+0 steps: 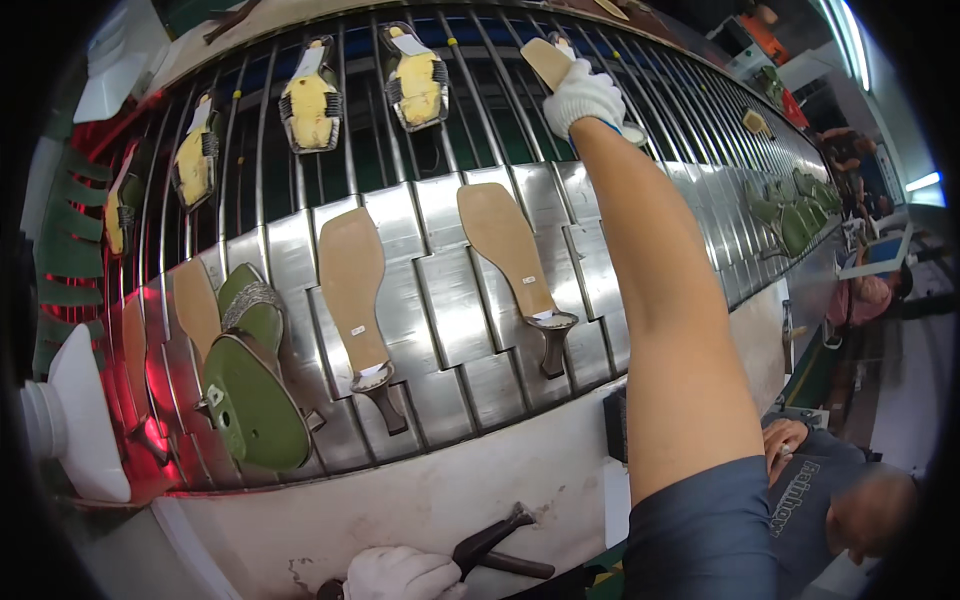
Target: The person attaches soles to shoe uppers on lasts by hand, taps along the edges and heels with a hammer, and places the assembled shoes onto a conveyor belt.
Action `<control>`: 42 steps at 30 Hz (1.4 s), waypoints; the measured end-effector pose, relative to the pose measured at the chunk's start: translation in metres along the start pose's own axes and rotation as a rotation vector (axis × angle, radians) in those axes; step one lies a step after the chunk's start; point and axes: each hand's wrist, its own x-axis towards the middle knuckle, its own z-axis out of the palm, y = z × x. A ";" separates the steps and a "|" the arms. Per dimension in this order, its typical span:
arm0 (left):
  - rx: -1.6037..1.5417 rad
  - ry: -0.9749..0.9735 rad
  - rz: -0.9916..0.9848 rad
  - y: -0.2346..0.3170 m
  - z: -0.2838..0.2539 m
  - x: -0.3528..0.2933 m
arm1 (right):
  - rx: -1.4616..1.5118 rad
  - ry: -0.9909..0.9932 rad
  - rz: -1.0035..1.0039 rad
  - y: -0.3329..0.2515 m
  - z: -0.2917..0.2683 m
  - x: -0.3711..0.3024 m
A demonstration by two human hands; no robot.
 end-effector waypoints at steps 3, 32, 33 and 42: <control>-0.003 -0.029 0.028 0.001 0.001 -0.016 | -0.091 -0.028 -0.085 0.006 -0.035 -0.031; -1.024 0.924 -0.056 -0.015 -0.061 -0.212 | 1.920 -0.835 -0.169 0.023 -0.106 -0.602; -1.083 0.888 -0.092 -0.030 -0.062 -0.221 | 1.998 -0.897 -0.062 0.018 -0.116 -0.597; -1.039 0.795 -0.134 -0.059 -0.025 -0.235 | 1.716 -0.808 -0.099 -0.042 -0.115 -0.567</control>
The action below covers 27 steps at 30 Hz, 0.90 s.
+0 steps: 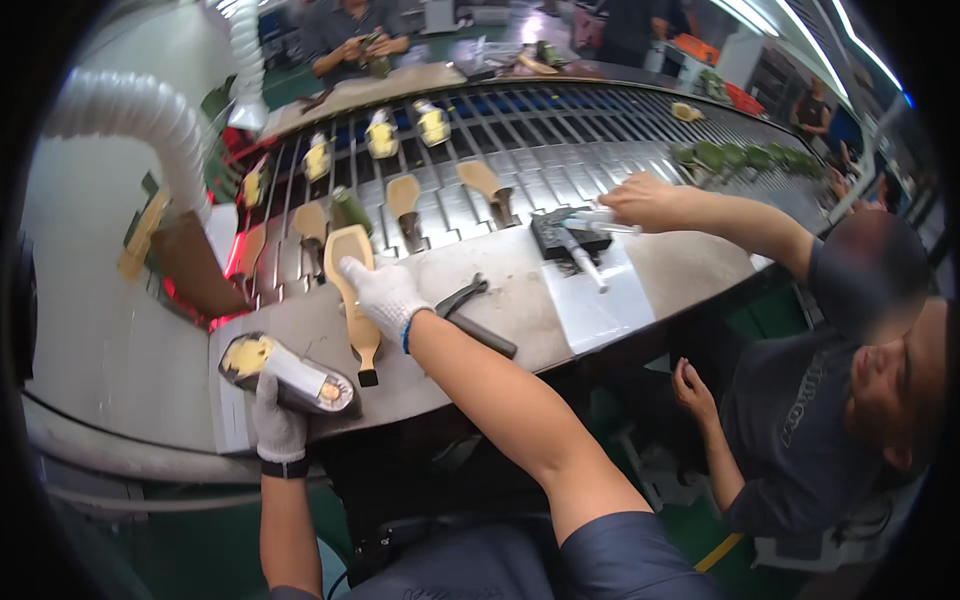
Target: The person attaches soles to shoe uppers on lasts by hand, taps along the edges and heels with a hammer, and places the assembled shoes onto a conveyor belt.
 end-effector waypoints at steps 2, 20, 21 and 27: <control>0.023 0.046 0.049 -0.002 0.007 -0.002 | -0.073 -0.032 -0.088 0.021 0.006 0.000; 0.210 0.067 0.105 0.017 0.027 -0.008 | 0.037 0.179 -0.379 -0.006 -0.042 -0.048; 0.199 0.048 0.080 0.018 0.025 -0.008 | -0.029 0.009 -0.238 -0.004 -0.041 -0.052; 0.162 0.045 0.063 0.011 0.018 -0.011 | -0.168 0.084 -0.055 0.005 -0.028 -0.036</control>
